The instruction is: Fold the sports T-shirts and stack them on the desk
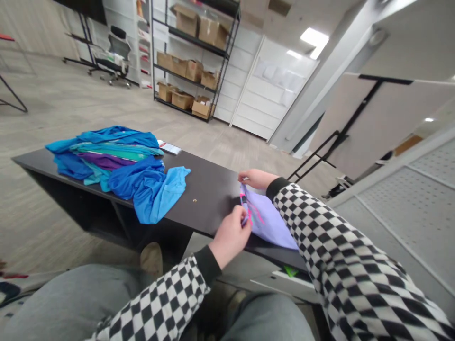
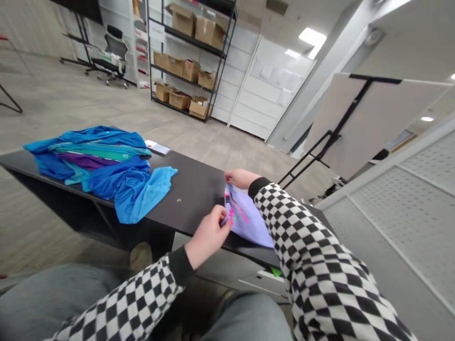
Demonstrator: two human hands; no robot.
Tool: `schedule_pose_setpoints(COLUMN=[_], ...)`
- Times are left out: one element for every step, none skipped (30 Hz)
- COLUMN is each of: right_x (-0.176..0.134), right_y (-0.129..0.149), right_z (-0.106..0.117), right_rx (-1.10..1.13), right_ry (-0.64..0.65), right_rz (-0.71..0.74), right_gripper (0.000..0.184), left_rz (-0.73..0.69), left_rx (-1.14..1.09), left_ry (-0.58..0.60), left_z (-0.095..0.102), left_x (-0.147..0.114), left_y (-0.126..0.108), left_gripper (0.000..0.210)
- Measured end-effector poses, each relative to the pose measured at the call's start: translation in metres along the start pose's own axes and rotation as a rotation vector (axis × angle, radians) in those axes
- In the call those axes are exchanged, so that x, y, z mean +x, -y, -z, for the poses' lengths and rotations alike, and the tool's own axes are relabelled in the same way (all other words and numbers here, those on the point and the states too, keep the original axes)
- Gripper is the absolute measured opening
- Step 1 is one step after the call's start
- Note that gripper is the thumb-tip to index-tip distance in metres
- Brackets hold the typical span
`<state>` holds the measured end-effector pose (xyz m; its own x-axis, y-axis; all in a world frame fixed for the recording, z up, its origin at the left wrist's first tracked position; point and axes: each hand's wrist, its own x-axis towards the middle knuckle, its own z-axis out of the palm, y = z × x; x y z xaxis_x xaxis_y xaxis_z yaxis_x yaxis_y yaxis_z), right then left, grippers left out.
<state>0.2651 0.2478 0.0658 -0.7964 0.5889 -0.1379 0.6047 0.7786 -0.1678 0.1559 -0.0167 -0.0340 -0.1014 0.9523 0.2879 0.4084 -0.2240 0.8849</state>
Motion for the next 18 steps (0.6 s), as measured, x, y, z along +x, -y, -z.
schedule_pose_setpoints(right_x=[0.008, 0.013, 0.016, 0.015, 0.011, 0.004, -0.006, -0.019, -0.033, -0.049, -0.065, -0.081, -0.098, -0.114, -0.131, -0.147, -0.164, -0.181], right_y=[0.005, 0.009, 0.011, 0.011, 0.009, 0.005, -0.001, -0.008, -0.017, -0.027, -0.038, -0.05, -0.062, -0.073, -0.083, -0.092, -0.099, -0.104], right_z=[0.012, 0.026, 0.042, 0.058, 0.074, 0.089, 0.101, 0.11, 0.115, 0.117, 0.114, 0.108, 0.098, 0.085, 0.07, 0.053, 0.035, 0.016], right_rx=[0.026, 0.059, 0.099, 0.144, 0.19, 0.236, 0.277, 0.314, 0.346, 0.375, 0.397, 0.413, 0.421, 0.419, 0.406, 0.37, 0.305, 0.223], right_ry=[-0.049, -0.11, -0.181, -0.261, -0.344, -0.421, -0.488, -0.537, -0.57, -0.592, -0.603, -0.608, -0.61, -0.602, -0.586, -0.551, -0.501, -0.439], right_rz=[0.02, 0.038, 0.051, 0.058, 0.059, 0.056, 0.048, 0.034, 0.016, -0.008, -0.035, -0.065, -0.098, -0.134, -0.175, -0.226, -0.284, -0.339], right_gripper=[0.017, 0.016, 0.014, 0.012, 0.009, 0.006, 0.004, 0.005, 0.007, 0.01, 0.012, 0.014, 0.015, 0.015, 0.014, 0.011, 0.007, 0.006], left_rz=[-0.011, -0.034, -0.067, -0.105, -0.152, -0.206, -0.266, -0.33, -0.391, -0.445, -0.486, -0.514, -0.529, -0.53, -0.52, -0.501, -0.474, -0.443], left_rx=[-0.045, -0.053, -0.035, -0.003, 0.035, 0.072, 0.104, 0.131, 0.153, 0.175, 0.2, 0.229, 0.259, 0.289, 0.315, 0.337, 0.355, 0.371], left_ry=[-0.076, -0.152, -0.215, -0.263, -0.295, -0.308, -0.304, -0.286, -0.25, -0.199, -0.138, -0.07, 0.004, 0.08, 0.152, 0.218, 0.28, 0.339], left_z=[0.019, 0.039, 0.057, 0.072, 0.084, 0.091, 0.094, 0.092, 0.085, 0.073, 0.058, 0.041, 0.021, -0.001, -0.023, -0.045, -0.066, -0.086], left_x=[0.01, 0.021, 0.032, 0.043, 0.053, 0.061, 0.067, 0.071, 0.073, 0.073, 0.072, 0.069, 0.065, 0.059, 0.052, 0.043, 0.034, 0.023], left_y=[-0.001, -0.005, -0.013, -0.023, -0.035, -0.048, -0.062, -0.075, -0.087, -0.097, -0.104, -0.109, -0.111, -0.11, -0.108, -0.104, -0.099, -0.094], left_gripper=[0.016, 0.021, 0.023, 0.024, 0.024, 0.024, 0.026, 0.027, 0.028, 0.029, 0.028, 0.027, 0.026, 0.025, 0.024, 0.024, 0.024, 0.023])
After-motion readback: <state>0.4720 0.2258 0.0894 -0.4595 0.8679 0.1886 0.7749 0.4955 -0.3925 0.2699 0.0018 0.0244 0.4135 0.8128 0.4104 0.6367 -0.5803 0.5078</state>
